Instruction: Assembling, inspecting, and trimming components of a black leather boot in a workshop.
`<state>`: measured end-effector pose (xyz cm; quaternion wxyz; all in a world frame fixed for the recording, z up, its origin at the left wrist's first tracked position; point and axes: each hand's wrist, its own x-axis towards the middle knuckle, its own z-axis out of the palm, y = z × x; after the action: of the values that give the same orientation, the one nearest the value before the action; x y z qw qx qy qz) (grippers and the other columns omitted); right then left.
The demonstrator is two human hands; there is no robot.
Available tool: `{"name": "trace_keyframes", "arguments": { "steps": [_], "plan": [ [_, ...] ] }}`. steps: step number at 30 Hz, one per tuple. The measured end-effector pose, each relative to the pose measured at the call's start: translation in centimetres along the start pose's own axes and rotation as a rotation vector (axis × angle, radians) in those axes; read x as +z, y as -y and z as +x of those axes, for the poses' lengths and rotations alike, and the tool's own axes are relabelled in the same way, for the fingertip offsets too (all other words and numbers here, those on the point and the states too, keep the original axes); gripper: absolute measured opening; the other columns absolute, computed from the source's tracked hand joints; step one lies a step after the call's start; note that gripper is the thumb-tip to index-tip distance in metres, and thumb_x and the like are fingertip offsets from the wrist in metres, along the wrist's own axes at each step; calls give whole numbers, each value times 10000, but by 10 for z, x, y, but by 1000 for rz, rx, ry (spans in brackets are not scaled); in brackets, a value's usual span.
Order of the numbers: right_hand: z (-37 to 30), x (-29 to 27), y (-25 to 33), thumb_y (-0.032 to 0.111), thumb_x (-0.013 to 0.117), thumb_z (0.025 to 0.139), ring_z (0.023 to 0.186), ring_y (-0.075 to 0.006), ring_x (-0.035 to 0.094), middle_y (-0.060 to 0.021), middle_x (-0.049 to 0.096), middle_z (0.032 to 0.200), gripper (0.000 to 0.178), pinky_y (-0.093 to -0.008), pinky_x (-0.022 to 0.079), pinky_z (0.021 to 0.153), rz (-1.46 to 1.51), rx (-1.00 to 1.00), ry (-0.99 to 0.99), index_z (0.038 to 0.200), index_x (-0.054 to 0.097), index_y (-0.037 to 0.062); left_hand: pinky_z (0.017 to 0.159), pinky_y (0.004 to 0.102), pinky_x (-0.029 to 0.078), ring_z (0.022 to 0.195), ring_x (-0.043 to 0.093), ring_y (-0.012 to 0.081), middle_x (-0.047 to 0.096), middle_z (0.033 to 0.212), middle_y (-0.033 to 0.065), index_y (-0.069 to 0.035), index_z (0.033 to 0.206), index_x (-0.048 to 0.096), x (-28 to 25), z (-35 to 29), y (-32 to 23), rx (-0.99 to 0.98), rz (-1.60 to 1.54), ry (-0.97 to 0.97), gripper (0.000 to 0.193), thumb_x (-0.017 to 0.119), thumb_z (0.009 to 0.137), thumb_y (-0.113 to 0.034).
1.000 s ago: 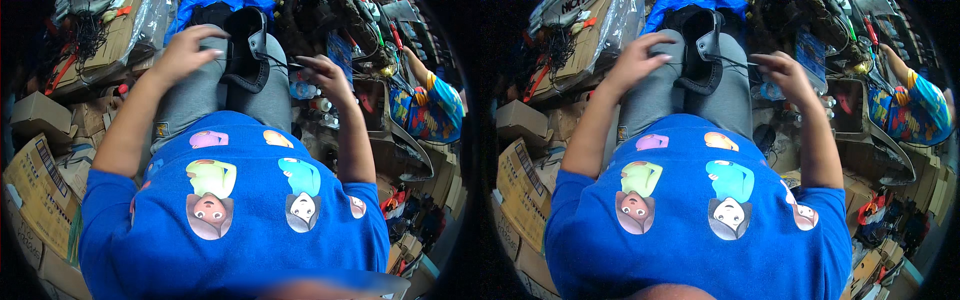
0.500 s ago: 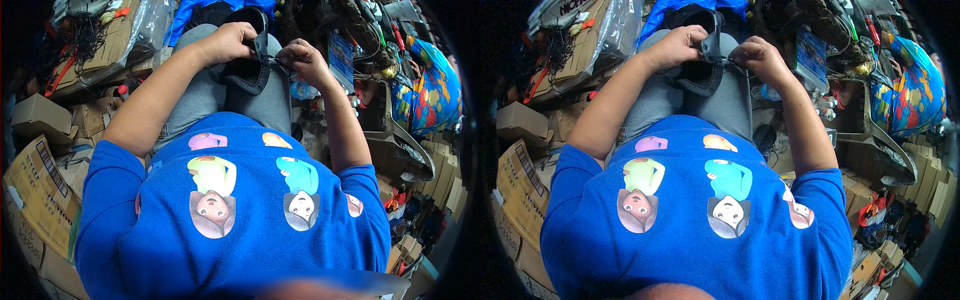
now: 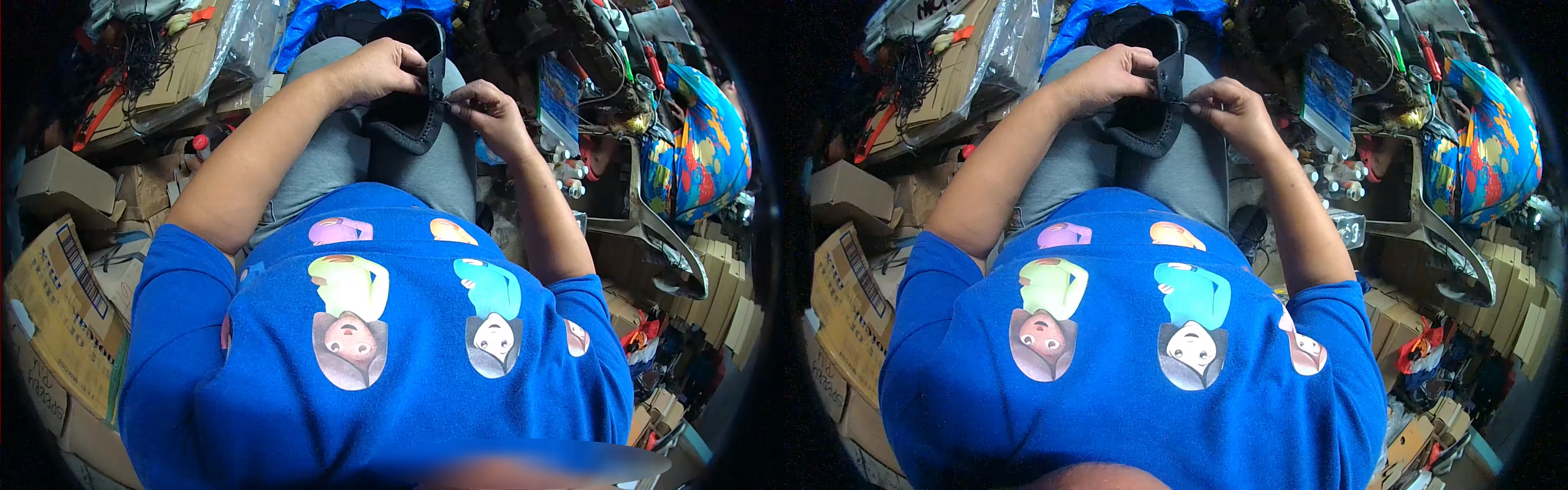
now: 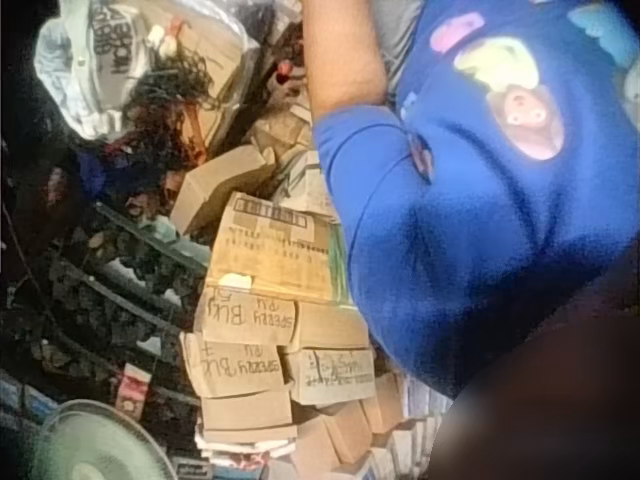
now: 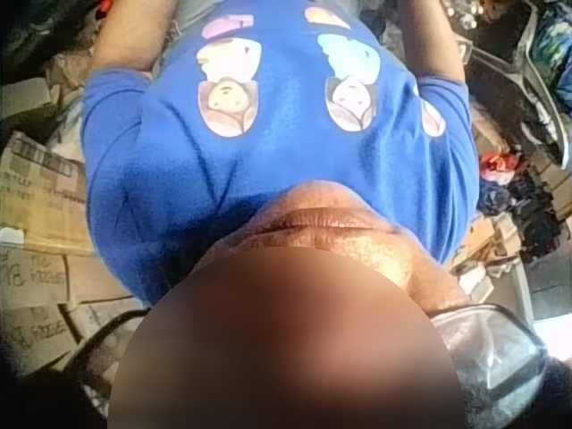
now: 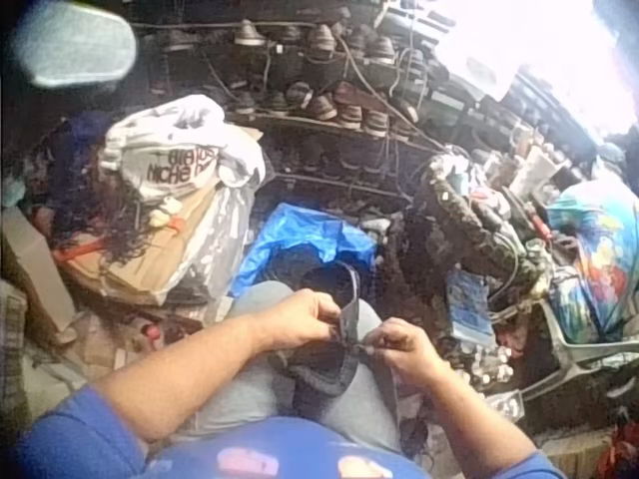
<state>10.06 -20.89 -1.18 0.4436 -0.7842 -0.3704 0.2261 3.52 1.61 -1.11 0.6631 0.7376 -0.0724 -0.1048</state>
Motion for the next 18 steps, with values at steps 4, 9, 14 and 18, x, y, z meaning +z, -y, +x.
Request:
{"name": "trace_keyframes", "arguments": {
  "steps": [4, 9, 14, 18],
  "plan": [
    [-14, 6, 18, -22, 632, 727, 802, -131, 571, -35, 576, 820, 214, -251, 451, 719, -94, -51, -75, 918, 664, 70, 811, 267, 402, 854, 542, 140, 525, 829, 32, -15, 971, 661, -2, -2, -3, 12, 77, 49, 218, 638, 763, -76],
    [-22, 10, 29, 30, 639, 709, 742, -245, 559, -60, 576, 781, 256, -330, 459, 677, -456, -204, -168, 934, 680, 145, 824, 276, 400, 855, 534, 183, 510, 854, 63, -14, 1045, 643, -4, -2, -8, 33, 295, 134, 283, 561, 778, -58],
    [-20, 5, 54, 32, 614, 724, 756, -273, 551, -71, 566, 776, 268, -360, 443, 708, -729, -305, -122, 949, 678, 164, 821, 289, 410, 850, 533, 214, 505, 856, 89, -16, 1053, 639, -3, -2, -13, 6, 340, 122, 296, 539, 778, -58],
    [-15, 4, 72, -1, 566, 742, 779, -275, 561, -89, 564, 804, 317, -363, 443, 740, -930, -244, 6, 987, 675, 168, 832, 304, 416, 866, 539, 235, 516, 879, 107, -15, 1066, 632, -4, -1, -11, 0, 367, 117, 305, 530, 782, -51]
  ]
}}
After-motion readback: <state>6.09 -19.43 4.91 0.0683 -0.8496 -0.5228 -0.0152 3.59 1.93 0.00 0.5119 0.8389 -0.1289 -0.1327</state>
